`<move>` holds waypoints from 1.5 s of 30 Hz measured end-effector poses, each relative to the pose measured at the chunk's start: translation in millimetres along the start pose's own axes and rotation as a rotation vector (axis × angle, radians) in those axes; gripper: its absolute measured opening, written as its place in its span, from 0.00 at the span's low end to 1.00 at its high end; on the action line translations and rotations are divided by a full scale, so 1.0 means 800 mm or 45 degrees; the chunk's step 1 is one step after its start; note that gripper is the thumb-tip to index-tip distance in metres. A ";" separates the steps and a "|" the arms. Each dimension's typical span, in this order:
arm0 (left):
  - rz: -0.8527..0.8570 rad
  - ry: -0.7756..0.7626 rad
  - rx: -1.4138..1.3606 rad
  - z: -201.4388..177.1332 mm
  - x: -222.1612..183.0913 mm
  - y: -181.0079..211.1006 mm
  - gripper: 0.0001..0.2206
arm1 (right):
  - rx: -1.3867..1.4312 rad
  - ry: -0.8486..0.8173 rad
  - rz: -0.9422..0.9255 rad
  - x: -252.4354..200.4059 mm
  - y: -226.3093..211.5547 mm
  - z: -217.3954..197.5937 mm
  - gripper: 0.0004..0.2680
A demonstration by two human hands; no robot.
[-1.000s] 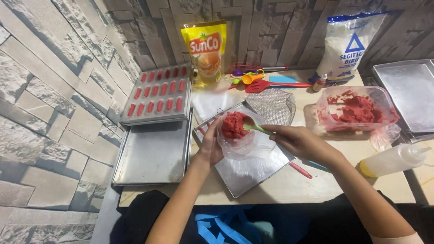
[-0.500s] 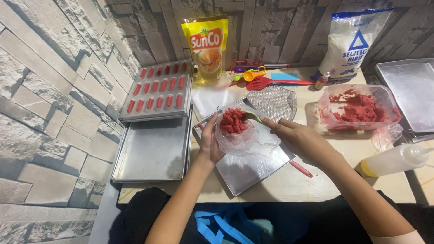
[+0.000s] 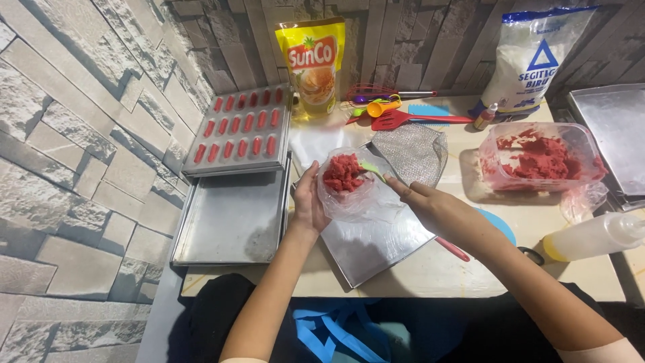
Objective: Filling a piping bag with red dough and piping it into rectangular molds on a baking sheet.
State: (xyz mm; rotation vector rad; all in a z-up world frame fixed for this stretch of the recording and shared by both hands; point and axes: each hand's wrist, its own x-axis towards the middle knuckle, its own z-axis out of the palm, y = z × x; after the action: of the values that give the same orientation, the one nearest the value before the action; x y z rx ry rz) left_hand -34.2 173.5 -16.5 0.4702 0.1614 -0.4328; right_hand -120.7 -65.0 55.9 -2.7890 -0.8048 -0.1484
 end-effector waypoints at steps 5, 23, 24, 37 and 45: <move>0.024 0.002 0.000 0.001 -0.002 0.000 0.23 | 0.016 -0.033 0.035 -0.001 0.003 0.002 0.32; -0.052 0.038 -0.016 -0.010 0.002 0.006 0.24 | -0.031 -0.139 0.070 -0.002 0.014 0.006 0.39; -0.068 0.055 -0.062 -0.008 0.001 0.006 0.23 | -0.046 -0.151 0.065 -0.002 0.015 0.008 0.39; -0.122 0.145 -0.100 0.057 -0.044 0.034 0.16 | -0.489 -0.203 -0.071 -0.014 0.013 -0.028 0.41; 0.086 0.153 0.007 -0.043 0.028 0.043 0.24 | 0.154 -0.153 0.723 -0.072 0.098 -0.084 0.13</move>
State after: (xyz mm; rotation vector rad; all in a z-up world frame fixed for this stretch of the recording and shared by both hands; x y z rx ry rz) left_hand -0.6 209.0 -38.3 0.5056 0.2601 -0.3389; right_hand -129.4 -175.8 96.5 -2.8013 -0.0176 0.1625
